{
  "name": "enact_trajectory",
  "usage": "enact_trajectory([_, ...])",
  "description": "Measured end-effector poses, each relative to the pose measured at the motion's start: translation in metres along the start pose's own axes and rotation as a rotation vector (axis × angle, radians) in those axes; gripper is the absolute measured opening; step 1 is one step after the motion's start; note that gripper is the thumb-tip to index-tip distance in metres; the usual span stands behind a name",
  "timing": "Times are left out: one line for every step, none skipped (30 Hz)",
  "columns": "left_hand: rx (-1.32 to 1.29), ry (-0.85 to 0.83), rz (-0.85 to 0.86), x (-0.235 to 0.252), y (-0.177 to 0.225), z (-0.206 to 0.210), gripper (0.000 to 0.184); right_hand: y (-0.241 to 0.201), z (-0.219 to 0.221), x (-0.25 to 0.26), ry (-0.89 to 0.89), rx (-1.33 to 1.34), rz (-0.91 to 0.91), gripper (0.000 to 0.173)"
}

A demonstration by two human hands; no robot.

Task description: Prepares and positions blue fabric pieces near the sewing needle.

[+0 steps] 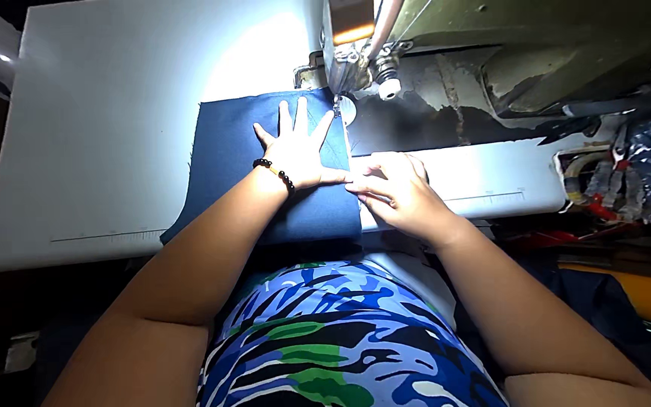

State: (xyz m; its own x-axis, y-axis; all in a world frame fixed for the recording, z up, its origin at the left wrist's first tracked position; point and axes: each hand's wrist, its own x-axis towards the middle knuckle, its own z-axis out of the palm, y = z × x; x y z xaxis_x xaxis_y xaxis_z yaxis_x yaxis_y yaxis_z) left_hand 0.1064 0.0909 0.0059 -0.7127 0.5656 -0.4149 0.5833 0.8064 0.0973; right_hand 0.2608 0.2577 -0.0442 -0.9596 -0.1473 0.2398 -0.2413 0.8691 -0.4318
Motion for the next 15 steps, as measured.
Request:
enact_trajectory([0.002,0.006,0.001,0.005,-0.002,-0.003,0.123,0.003,0.000,0.006,0.001,0.008,-0.005,0.029])
enact_trajectory([0.007,0.013,-0.001,0.011,-0.004,-0.005,0.122,0.006,-0.001,0.013,0.003,0.010,-0.011,0.029])
enact_trajectory([0.010,0.019,-0.002,0.017,-0.006,-0.008,0.121,0.010,-0.002,0.020,-0.002,0.011,-0.010,0.029])
enact_trajectory([0.006,0.026,0.000,0.024,-0.009,-0.012,0.120,0.014,-0.003,0.027,-0.017,0.010,-0.002,0.030])
enact_trajectory([0.000,0.031,0.000,0.031,-0.011,-0.015,0.119,0.017,-0.005,0.034,-0.035,0.004,0.014,0.030])
enact_trajectory([0.000,0.032,0.001,0.038,-0.013,-0.019,0.117,0.021,-0.007,0.042,-0.048,-0.004,0.028,0.030])
enact_trajectory([0.002,0.040,0.005,0.046,-0.016,-0.023,0.116,0.025,-0.007,0.050,-0.060,-0.007,0.044,0.030])
enact_trajectory([0.008,0.047,0.005,0.054,-0.019,-0.026,0.116,0.028,-0.008,0.057,-0.069,-0.006,0.059,0.031])
enact_trajectory([0.009,0.055,0.005,0.062,-0.022,-0.029,0.116,0.030,-0.008,0.064,-0.067,-0.005,0.072,0.031])
enact_trajectory([0.005,0.064,0.005,0.068,-0.025,-0.032,0.115,0.033,-0.007,0.069,-0.063,-0.004,0.087,0.031])
enact_trajectory([0.000,0.075,0.006,0.074,-0.027,-0.034,0.115,0.035,-0.006,0.074,-0.054,0.002,0.100,0.031])
enact_trajectory([0.003,0.087,0.007,0.079,-0.030,-0.035,0.116,0.037,-0.005,0.078,-0.042,0.010,0.109,0.031])
enact_trajectory([0.006,0.099,0.010,0.083,-0.032,-0.035,0.119,0.038,-0.003,0.079,-0.030,0.016,0.113,0.030])
enact_trajectory([0.011,0.108,0.015,0.084,-0.033,-0.034,0.121,0.038,-0.002,0.080,-0.022,0.013,0.113,0.031])
enact_trajectory([0.012,0.118,0.025,0.082,-0.033,-0.034,0.121,0.038,-0.001,0.079,-0.011,0.009,0.107,0.031])
